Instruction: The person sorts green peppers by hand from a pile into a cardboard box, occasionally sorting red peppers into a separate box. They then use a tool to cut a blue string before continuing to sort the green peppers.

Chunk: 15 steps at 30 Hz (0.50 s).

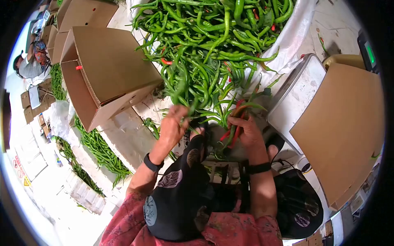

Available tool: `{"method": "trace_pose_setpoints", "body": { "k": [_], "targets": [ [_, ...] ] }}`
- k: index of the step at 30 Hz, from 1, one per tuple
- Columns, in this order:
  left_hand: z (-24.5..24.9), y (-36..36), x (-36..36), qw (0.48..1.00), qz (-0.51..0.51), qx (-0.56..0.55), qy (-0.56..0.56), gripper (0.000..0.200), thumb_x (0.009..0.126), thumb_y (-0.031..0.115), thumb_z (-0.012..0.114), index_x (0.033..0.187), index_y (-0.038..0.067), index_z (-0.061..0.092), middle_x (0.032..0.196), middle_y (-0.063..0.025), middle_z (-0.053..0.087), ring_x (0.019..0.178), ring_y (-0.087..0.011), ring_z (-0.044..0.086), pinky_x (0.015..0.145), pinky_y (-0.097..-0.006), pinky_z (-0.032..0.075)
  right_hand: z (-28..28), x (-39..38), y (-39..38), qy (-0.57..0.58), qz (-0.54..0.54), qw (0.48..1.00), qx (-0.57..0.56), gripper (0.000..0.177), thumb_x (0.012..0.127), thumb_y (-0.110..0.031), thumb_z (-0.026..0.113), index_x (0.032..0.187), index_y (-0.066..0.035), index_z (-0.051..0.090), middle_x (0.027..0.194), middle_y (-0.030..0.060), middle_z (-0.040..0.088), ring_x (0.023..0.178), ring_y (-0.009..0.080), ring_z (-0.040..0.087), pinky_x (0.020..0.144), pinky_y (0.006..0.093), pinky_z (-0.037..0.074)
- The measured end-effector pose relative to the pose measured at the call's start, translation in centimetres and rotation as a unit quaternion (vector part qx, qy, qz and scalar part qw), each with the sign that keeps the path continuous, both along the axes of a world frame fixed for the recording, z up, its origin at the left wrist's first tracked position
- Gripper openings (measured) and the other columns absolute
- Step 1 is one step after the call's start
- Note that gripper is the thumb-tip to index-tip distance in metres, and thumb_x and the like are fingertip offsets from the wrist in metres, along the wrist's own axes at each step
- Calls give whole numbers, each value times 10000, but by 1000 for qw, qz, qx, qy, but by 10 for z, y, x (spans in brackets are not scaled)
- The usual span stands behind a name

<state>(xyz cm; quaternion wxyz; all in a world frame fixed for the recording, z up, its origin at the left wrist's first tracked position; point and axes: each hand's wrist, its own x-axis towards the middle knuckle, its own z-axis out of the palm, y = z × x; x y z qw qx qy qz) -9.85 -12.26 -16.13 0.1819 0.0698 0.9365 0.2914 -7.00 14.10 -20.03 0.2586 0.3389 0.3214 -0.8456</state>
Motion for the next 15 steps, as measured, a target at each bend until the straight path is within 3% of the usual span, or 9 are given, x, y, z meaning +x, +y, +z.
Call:
{"method": "trace_pose_setpoints", "body": {
  "k": [1,2,6,8,10,14,15],
  "targets": [
    [-2,-7,5,995,-93,-29,-36,221,808,114,677,1023,71,655,1046,-176,640,889,-328,644,764,-390,517,-2,0,0,3,2,1000,1,221,787,-44,708,975,-51,593,837,46,601,730,170,599,673,308,488],
    [-6,-13,3,995,-92,-27,-33,221,808,114,677,1023,71,655,1046,-176,640,889,-328,644,764,-390,517,-5,3,0,2,13,1000,8,221,787,-47,709,975,-50,592,836,44,602,736,170,602,673,309,490],
    [4,-29,-70,984,152,9,96,239,855,117,648,1084,50,656,764,-112,650,606,-178,608,604,-322,494,0,3,-3,-4,17,1000,3,211,790,-49,712,968,-48,598,836,40,606,756,168,612,679,312,496],
    [-54,-49,-114,960,205,82,171,237,860,94,640,1075,-4,635,729,-85,630,572,-122,549,542,-286,453,-1,5,-3,3,34,999,11,209,790,-47,712,967,-48,601,836,39,607,759,166,612,680,311,495],
    [-147,-72,-155,892,397,210,-56,335,857,75,643,1160,-48,568,733,-66,625,603,-123,562,554,-263,448,0,6,-1,11,47,998,27,206,790,-45,712,965,-48,605,837,38,609,762,163,611,681,310,495],
    [-128,-31,-189,855,431,267,-104,478,864,66,640,1280,-85,460,770,-67,627,662,-127,586,584,-245,454,5,6,-8,2,27,999,26,186,803,-46,696,967,-55,609,834,36,612,759,160,606,670,299,487],
    [-105,-14,-187,863,398,310,-27,517,869,69,637,1321,-70,428,784,-68,632,672,-128,591,596,-247,465,7,3,-8,-2,21,1000,18,175,808,-49,689,964,-57,609,832,36,612,757,157,604,670,294,484]
  ]
}}
